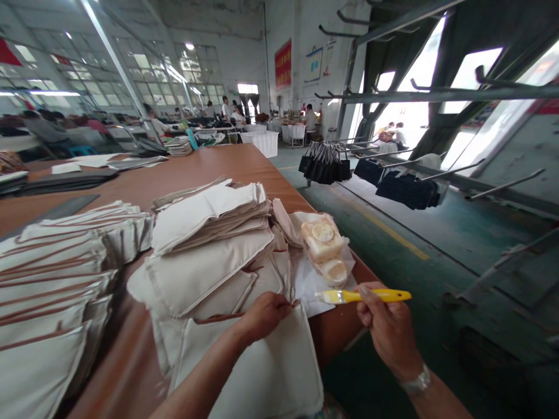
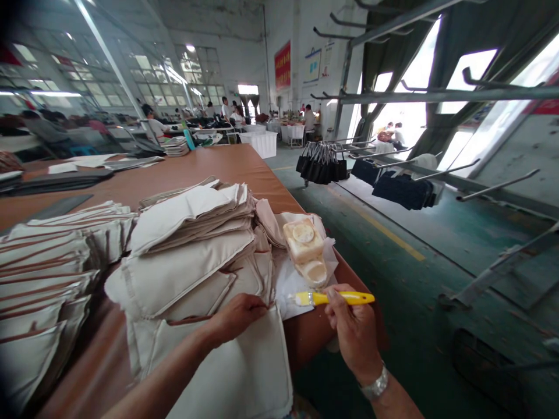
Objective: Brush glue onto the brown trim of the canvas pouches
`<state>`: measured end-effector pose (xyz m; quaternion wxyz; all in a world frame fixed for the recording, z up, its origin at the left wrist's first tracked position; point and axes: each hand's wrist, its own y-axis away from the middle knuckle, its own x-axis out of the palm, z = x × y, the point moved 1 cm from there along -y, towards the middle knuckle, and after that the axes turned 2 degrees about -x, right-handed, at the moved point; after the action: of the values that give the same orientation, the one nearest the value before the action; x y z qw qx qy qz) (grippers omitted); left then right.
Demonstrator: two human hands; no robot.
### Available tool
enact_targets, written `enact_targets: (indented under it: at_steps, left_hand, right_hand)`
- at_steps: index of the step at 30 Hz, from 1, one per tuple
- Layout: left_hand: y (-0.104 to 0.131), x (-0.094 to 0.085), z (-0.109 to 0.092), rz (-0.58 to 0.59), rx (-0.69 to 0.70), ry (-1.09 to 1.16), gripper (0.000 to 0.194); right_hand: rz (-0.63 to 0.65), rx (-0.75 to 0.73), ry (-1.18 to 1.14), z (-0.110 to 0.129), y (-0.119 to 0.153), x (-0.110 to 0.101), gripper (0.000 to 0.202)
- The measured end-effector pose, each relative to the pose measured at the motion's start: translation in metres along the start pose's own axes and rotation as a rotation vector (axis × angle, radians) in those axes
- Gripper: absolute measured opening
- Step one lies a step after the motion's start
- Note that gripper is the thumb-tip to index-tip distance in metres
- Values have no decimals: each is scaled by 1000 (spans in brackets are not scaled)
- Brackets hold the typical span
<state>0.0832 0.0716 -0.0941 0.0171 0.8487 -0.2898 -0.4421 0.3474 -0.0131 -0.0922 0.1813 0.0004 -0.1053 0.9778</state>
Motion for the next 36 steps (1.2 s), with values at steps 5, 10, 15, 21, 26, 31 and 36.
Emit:
enact_targets:
  at_steps: [5, 10, 15, 21, 26, 31, 36]
  left_hand:
    - [14, 0, 1, -29, 12, 144, 35]
    - [31, -1, -8, -42, 64, 245, 36]
    - [38, 5, -10, -99, 33, 343, 27]
    - [53, 16, -12, -296, 192, 198, 17]
    - [71, 19, -22, -468, 491, -30, 24]
    - [78, 23, -25, -565, 589, -120, 21]
    - [81, 25, -24, -578, 577, -156, 17]
  right_hand:
    - [64, 24, 10, 4, 7, 34, 39]
    - [62, -65, 168, 11, -4, 45, 46]
    - [16, -138, 236, 26, -2, 40, 44]
    - [35, -287, 387, 32, 3, 40, 43]
    - [15, -219, 255, 38, -6, 31, 39]
    - [325, 21, 43, 47, -4, 32, 40]
    - [247, 28, 34, 60, -13, 23, 40]
